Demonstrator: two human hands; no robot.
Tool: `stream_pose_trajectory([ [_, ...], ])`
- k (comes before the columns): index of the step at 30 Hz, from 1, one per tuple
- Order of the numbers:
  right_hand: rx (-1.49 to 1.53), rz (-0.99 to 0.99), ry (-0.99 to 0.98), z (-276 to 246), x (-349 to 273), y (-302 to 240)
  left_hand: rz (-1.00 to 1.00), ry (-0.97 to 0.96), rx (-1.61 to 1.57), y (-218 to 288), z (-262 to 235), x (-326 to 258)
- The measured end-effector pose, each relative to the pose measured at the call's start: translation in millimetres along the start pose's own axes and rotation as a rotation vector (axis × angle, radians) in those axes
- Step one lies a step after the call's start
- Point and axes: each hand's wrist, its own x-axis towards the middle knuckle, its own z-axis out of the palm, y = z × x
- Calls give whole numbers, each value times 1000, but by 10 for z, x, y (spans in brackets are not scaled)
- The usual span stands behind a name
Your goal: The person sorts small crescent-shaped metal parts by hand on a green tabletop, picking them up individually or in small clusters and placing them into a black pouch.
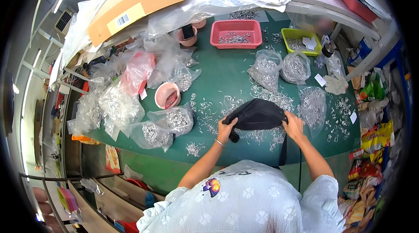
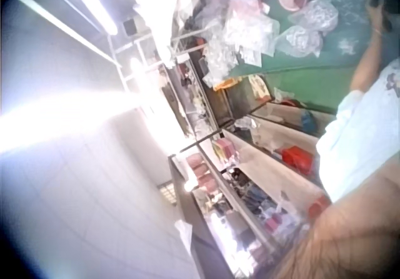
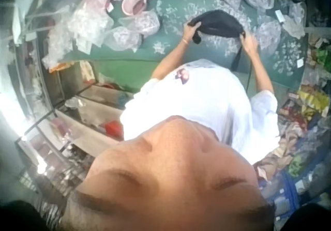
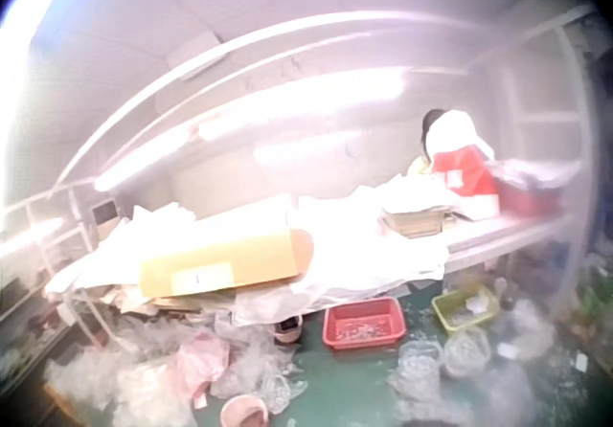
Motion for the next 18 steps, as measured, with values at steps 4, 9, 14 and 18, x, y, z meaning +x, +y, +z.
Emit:
stream_pose_trajectory([
  [4,6,29,-85,-48,65,61,7,-63,233,39,-139,67],
  [9,-39,2,-133,-83,0,51,-103,-190,497,220,-451,151],
  [14,-157,100,-333,-518,-121,-215,-248,-301,351,503,-551,132],
  [18,560,-227,-9,-1713,-95,-699,-104,-177,825,786,-825,-7],
])
